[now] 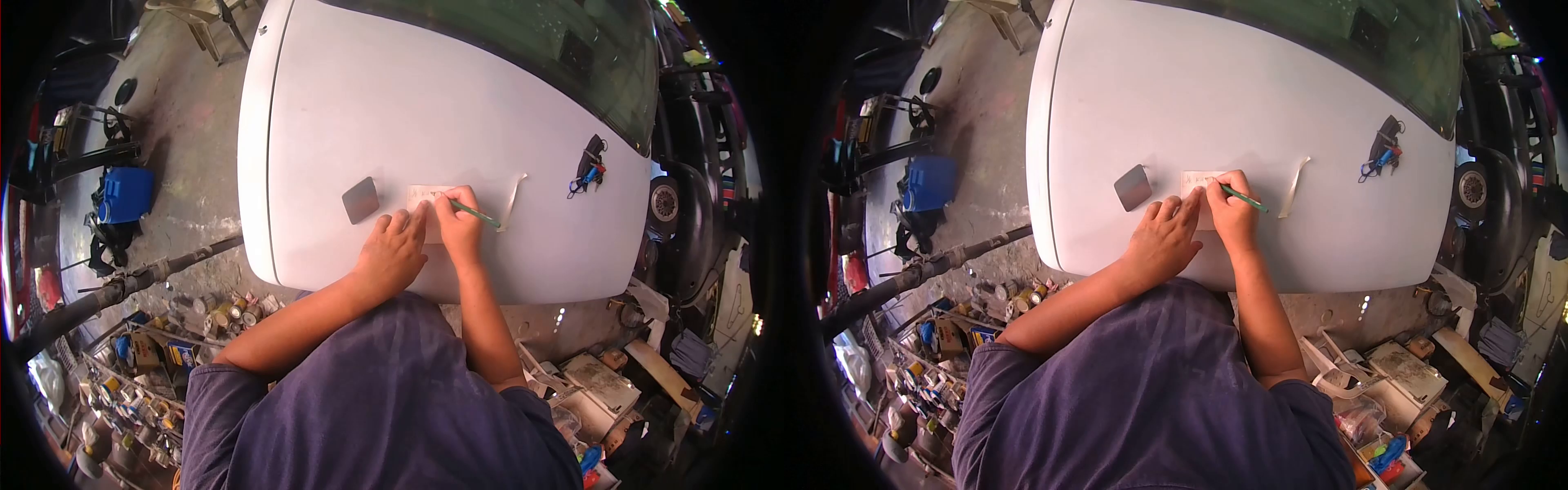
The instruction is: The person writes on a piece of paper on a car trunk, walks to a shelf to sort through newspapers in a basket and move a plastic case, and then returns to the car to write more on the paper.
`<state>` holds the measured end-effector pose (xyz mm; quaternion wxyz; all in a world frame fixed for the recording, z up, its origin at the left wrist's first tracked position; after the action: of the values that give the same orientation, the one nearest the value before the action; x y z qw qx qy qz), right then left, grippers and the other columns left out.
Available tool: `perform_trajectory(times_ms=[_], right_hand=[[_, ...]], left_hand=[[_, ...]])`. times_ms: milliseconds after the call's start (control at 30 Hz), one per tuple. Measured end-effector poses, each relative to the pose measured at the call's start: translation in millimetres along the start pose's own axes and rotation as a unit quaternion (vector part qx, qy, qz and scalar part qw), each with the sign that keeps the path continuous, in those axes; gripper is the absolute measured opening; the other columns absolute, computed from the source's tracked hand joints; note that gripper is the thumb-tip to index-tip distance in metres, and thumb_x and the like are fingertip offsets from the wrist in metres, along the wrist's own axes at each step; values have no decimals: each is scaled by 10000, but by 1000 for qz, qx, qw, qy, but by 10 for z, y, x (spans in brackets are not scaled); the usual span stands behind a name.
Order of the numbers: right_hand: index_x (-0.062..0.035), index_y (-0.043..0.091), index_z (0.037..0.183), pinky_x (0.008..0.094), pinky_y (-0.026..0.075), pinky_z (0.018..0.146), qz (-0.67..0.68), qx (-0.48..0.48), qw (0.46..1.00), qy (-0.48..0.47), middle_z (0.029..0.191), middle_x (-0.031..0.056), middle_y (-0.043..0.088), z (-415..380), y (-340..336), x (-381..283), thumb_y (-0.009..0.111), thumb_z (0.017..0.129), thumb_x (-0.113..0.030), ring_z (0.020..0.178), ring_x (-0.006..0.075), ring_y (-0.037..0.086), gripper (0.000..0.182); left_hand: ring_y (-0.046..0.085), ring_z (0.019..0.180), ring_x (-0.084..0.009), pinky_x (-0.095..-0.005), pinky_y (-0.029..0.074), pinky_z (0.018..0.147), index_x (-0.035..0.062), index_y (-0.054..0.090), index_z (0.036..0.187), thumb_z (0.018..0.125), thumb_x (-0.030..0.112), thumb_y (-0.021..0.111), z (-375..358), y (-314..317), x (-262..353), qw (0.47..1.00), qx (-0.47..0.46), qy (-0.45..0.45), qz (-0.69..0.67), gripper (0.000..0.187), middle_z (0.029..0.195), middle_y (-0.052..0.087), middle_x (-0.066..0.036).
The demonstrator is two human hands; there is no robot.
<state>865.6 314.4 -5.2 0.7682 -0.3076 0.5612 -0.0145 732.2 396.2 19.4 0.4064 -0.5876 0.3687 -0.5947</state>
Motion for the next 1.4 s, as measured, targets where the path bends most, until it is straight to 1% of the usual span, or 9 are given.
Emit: perform_trajectory(times_ms=[300,400,533,633,867,967,1100,1333,1400], right_hand=[[-35,585,865,319,460,539,15,11,999,28,668,48,633,-24,-30,83,718,940,-31,577,118,556,153],[-38,595,934,274,431,529,183,24,966,183,773,37,666,-4,-139,262,686,982,-50,591,73,511,104],[-18,594,1146,253,438,530,231,25,956,181,948,68,688,-32,-279,-5,657,1027,-84,617,60,512,149],[-4,596,1170,251,458,545,222,25,965,138,945,67,689,-87,-322,-28,667,1026,-90,629,70,542,182],[-14,640,1004,248,476,590,184,-5,967,176,798,0,656,-324,-317,-177,712,995,-75,673,58,571,94],[-18,629,983,256,463,580,126,-19,985,118,785,-11,644,-319,-166,-38,729,973,-69,651,57,573,113],[-31,588,895,321,460,551,56,-39,998,15,694,38,614,-193,5,-122,745,943,-58,604,115,562,167],[-26,571,851,357,468,555,35,-52,998,-26,693,80,619,-100,145,-137,736,922,-27,601,178,578,180],[-25,573,855,360,472,560,33,-53,998,-31,696,86,618,-110,157,-92,732,922,-23,603,188,579,172]], left_hand=[[497,1305,-308,-447,432,1087,-106,544,1437,868,323,774,-6,-2,-1,1000,-1,-3,-12,749,1633,414,-150],[497,1304,-305,-446,433,1085,-81,559,1429,864,318,779,-1,-22,-14,1000,8,-6,-13,726,1606,432,-144],[494,1306,-298,-445,431,1082,-29,571,1434,863,309,783,-38,-39,-47,999,33,-34,-15,697,1538,466,-119],[488,1313,-296,-447,425,1084,-3,568,1448,864,318,784,-36,-43,-69,999,13,-41,-13,701,1490,479,-101],[482,1319,-303,-446,421,1093,-12,570,1440,884,358,761,-170,-25,-41,1000,-17,-23,-8,695,1621,427,-117],[487,1306,-309,-443,432,1071,-18,584,1423,888,357,750,-193,-10,-34,1000,8,-2,0,675,1638,413,-136],[487,1307,-314,-448,438,1065,-21,578,1430,884,348,757,-173,-1,-57,1000,11,1,-5,683,1623,420,-131],[490,1293,-302,-447,433,1071,6,553,1476,878,331,766,-154,-19,-80,997,-36,-39,-56,713,1594,426,-81],[501,1228,-299,-435,447,1004,-25,556,1435,858,314,779,-180,-43,-79,999,7,-21,-42,705,1546,444,-98]])
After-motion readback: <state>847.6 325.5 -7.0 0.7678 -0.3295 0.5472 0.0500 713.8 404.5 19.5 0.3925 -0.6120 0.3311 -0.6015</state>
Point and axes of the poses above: each hand's wrist, its own z-axis towards the middle knuckle, its own y-axis out of the palm, x = y × z, the point moved 7 cm from there along z, towards the middle knuckle
